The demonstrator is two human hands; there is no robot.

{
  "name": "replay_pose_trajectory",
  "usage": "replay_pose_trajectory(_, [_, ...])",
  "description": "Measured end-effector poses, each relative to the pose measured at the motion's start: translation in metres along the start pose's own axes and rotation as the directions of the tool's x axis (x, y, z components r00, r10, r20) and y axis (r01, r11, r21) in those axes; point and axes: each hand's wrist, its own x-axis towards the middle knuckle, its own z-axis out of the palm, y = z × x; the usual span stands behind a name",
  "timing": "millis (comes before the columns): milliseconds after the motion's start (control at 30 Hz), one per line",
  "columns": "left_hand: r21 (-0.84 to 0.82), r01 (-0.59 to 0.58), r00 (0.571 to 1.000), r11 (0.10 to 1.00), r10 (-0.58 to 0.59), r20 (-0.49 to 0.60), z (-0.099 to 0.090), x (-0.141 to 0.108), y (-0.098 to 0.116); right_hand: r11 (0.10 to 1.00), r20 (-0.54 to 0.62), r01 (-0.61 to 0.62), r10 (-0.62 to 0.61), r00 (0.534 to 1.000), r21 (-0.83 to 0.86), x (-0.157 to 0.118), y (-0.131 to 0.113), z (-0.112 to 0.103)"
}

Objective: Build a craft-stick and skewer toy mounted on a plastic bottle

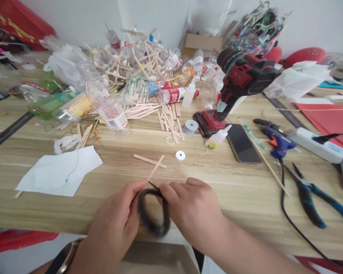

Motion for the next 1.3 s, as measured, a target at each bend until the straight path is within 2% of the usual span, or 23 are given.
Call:
replay_pose_trajectory(67, [0.020,-0.038,0.995,0.999,0.040,-0.094,0.006,-0.001,-0.001,0.919,0.060,-0.235,0.228,0.972,0.316,0.001,-0.005,0.005])
replay_pose_trajectory(133, [0.031,-0.065,0.985,0.997,0.069,-0.156,0.011,-0.001,-0.002,0.726,0.209,-0.421,0.369,0.906,0.543,0.001,-0.011,0.008])
replay_pose_trajectory(267, [-0.042,-0.115,0.978,0.993,0.105,-0.181,0.013,0.000,-0.006,0.327,0.441,-0.608,0.458,0.772,0.723,0.001,-0.021,0.009])
replay_pose_trajectory(367, [-0.125,-0.125,0.977,0.984,0.100,-0.188,0.014,0.002,-0.009,-0.058,0.675,-0.721,0.410,0.613,0.690,0.000,-0.023,0.013])
replay_pose_trajectory(433, [-0.167,-0.144,0.975,0.975,0.111,-0.195,0.016,0.003,-0.013,-0.310,0.788,-0.726,0.306,0.535,0.614,-0.002,-0.023,0.018])
replay_pose_trajectory(500, [-0.206,-0.188,0.967,0.960,0.143,-0.213,0.018,0.004,-0.017,-0.504,0.823,-0.664,0.205,0.529,0.552,-0.004,-0.023,0.025])
replay_pose_trajectory(567, [-0.235,-0.221,0.959,0.947,0.167,-0.229,0.019,0.005,-0.021,-0.607,0.815,-0.599,0.148,0.561,0.522,-0.005,-0.023,0.029])
replay_pose_trajectory(633, [-0.251,-0.212,0.963,0.944,0.157,-0.221,0.018,0.005,-0.021,-0.576,0.811,-0.619,0.141,0.568,0.534,-0.006,-0.023,0.030])
replay_pose_trajectory(667, [-0.253,-0.190,0.969,0.949,0.140,-0.204,0.016,0.005,-0.020,-0.486,0.805,-0.662,0.171,0.568,0.571,-0.006,-0.023,0.029])
replay_pose_trajectory(700, [-0.250,-0.165,0.975,0.954,0.120,-0.187,0.014,0.005,-0.019,-0.332,0.773,-0.699,0.243,0.586,0.633,-0.006,-0.023,0.026])
replay_pose_trajectory(733, [-0.243,-0.139,0.980,0.960,0.098,-0.172,0.011,0.005,-0.016,-0.113,0.695,-0.707,0.344,0.631,0.698,-0.006,-0.023,0.024])
replay_pose_trajectory(800, [-0.227,-0.090,0.988,0.970,0.059,-0.140,0.004,0.004,-0.010,0.448,0.356,-0.566,0.471,0.807,0.692,-0.007,-0.020,0.018])
replay_pose_trajectory(833, [-0.219,-0.068,0.992,0.973,0.042,-0.122,0.000,0.004,-0.007,0.699,0.149,-0.428,0.424,0.893,0.573,-0.008,-0.018,0.016])
replay_pose_trajectory(867, [-0.211,-0.054,0.994,0.976,0.033,-0.104,-0.003,0.004,-0.005,0.872,-0.005,-0.285,0.313,0.950,0.398,-0.008,-0.016,0.013])
replay_pose_trajectory(900, [-0.198,-0.047,0.996,0.979,0.030,-0.088,-0.006,0.005,-0.003,0.964,-0.092,-0.158,0.181,0.979,0.215,-0.009,-0.013,0.011])
replay_pose_trajectory(967, [-0.163,-0.043,0.998,0.986,0.033,-0.060,-0.009,0.005,0.000,0.999,-0.118,0.011,-0.017,0.993,-0.054,-0.009,-0.009,0.008])
replay_pose_trajectory(1033, [-0.129,-0.057,0.997,0.990,0.050,-0.056,-0.010,0.006,0.000,0.996,-0.097,0.031,-0.039,0.995,-0.085,-0.007,-0.007,0.005])
replay_pose_trajectory(1100, [-0.108,-0.094,0.994,0.990,0.087,-0.064,-0.008,0.006,-0.002,0.981,-0.046,-0.114,0.123,0.991,0.157,-0.005,-0.010,0.005])
replay_pose_trajectory(1133, [-0.102,-0.121,0.991,0.987,0.114,-0.073,-0.007,0.007,-0.003,0.912,0.050,-0.234,0.230,0.972,0.336,-0.004,-0.012,0.006])
replay_pose_trajectory(1167, [-0.097,-0.150,0.987,0.984,0.142,-0.078,-0.006,0.007,-0.004,0.789,0.189,-0.364,0.310,0.932,0.495,-0.003,-0.014,0.007])
replay_pose_trajectory(1233, [-0.085,-0.187,0.980,0.979,0.180,-0.084,-0.004,0.007,-0.006,0.532,0.450,-0.559,0.333,0.829,0.636,-0.001,-0.017,0.009])
replay_pose_trajectory(1267, [-0.080,-0.189,0.980,0.979,0.183,-0.083,-0.004,0.006,-0.006,0.512,0.480,-0.577,0.322,0.816,0.636,-0.002,-0.017,0.010])
replay_pose_trajectory(1300, [-0.079,-0.179,0.982,0.981,0.172,-0.081,-0.004,0.006,-0.006,0.569,0.432,-0.543,0.333,0.838,0.617,-0.002,-0.016,0.011])
